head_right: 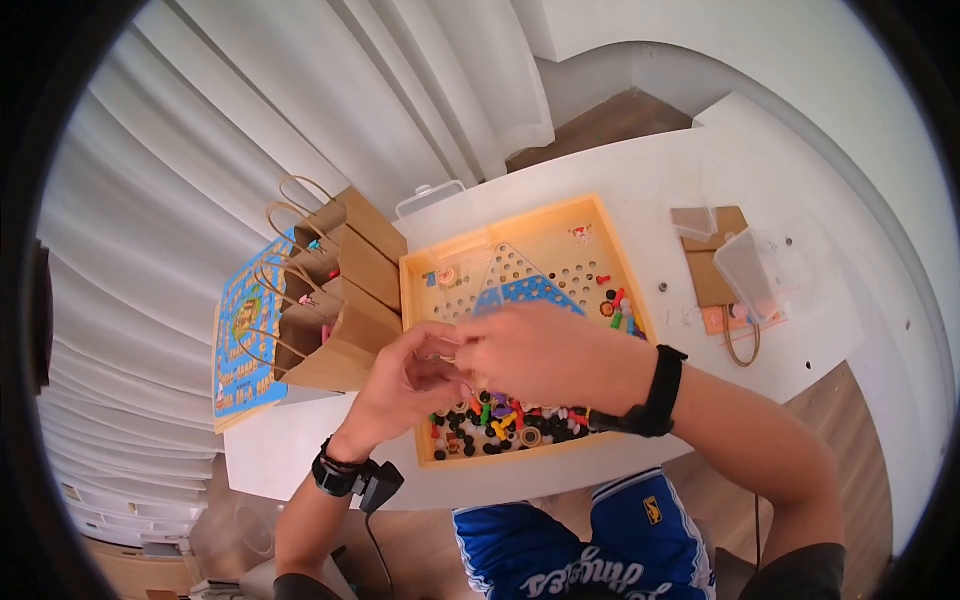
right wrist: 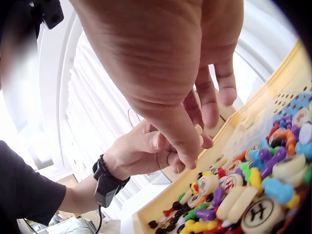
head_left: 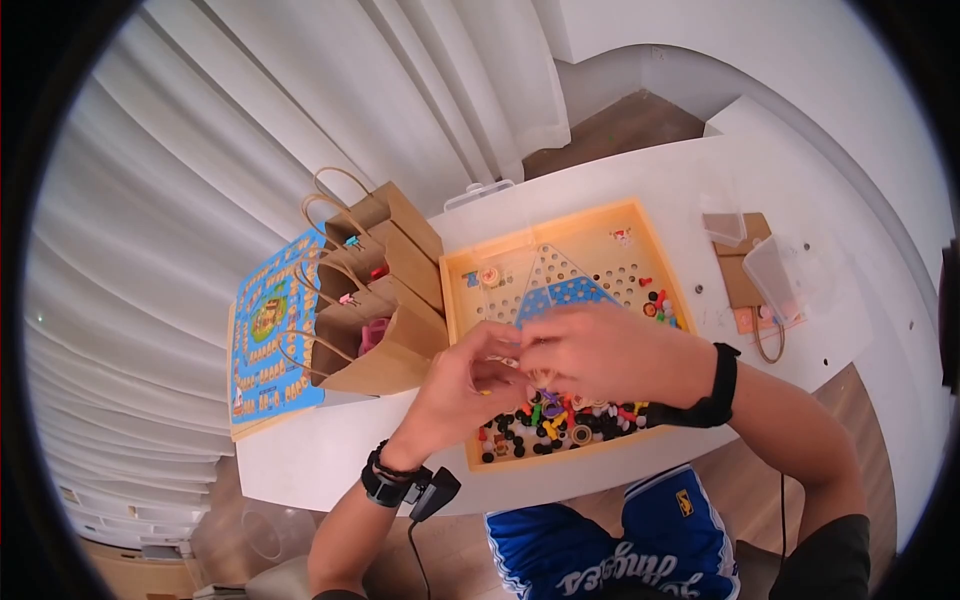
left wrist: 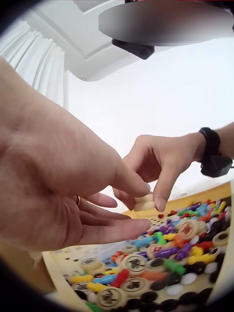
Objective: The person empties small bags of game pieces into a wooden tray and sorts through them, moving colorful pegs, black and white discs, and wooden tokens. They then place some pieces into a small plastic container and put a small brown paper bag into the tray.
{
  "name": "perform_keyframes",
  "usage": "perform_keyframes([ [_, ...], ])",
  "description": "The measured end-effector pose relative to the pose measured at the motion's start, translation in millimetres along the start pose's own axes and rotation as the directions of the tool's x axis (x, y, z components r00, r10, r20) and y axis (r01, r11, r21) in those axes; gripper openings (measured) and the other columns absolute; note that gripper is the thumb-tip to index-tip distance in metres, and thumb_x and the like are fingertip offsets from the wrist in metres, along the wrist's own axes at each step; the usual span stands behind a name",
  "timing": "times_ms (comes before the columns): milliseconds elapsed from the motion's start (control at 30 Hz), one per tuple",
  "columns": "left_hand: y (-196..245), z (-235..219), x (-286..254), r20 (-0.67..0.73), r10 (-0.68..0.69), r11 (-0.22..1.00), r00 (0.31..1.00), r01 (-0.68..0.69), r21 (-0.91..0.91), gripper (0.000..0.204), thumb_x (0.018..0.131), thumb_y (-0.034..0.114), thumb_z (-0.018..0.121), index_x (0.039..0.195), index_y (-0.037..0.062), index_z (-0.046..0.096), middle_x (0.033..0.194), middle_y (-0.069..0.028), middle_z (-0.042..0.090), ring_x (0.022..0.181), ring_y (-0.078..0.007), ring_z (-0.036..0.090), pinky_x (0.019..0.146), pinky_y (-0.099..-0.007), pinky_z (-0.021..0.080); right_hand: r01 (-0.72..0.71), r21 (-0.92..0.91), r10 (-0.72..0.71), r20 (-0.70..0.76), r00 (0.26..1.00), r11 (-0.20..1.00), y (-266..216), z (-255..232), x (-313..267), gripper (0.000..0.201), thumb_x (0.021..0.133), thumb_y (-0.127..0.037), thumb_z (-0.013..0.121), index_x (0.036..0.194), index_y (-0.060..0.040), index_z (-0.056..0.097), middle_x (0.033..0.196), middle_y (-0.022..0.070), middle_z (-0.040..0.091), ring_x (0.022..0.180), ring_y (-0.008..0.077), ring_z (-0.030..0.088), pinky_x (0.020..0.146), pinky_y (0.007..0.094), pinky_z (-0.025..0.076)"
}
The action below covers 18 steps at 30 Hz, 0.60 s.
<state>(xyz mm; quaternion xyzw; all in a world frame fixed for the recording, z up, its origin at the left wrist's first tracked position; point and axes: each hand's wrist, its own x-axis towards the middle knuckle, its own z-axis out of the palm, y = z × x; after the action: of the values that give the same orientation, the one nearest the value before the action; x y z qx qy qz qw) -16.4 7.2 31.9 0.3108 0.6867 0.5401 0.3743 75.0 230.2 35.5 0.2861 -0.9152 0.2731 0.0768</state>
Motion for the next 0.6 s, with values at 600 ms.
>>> perform_keyframes([
  [600, -40, -49, 6, 0.192, 0.221, 0.974, 0.956, -0.208, -0.086, 0.013, 0.097, 0.004, 0.069, 0.110, 0.0047, 0.070, 0.089, 0.0042, 0.061, 0.080, -0.0040, 0.053, 0.074, -0.0222, 0.044, -0.201, -0.354, 0.154, -0.157, 0.976, 0.913, 87, 40, 73, 0.023, 0.082, 0.005, 0.065, 0.105, 0.0010, 0.066, 0.110, 0.0162, 0.063, 0.107, 0.0377, 0.066, 0.090, 0.0461, 0.056],
])
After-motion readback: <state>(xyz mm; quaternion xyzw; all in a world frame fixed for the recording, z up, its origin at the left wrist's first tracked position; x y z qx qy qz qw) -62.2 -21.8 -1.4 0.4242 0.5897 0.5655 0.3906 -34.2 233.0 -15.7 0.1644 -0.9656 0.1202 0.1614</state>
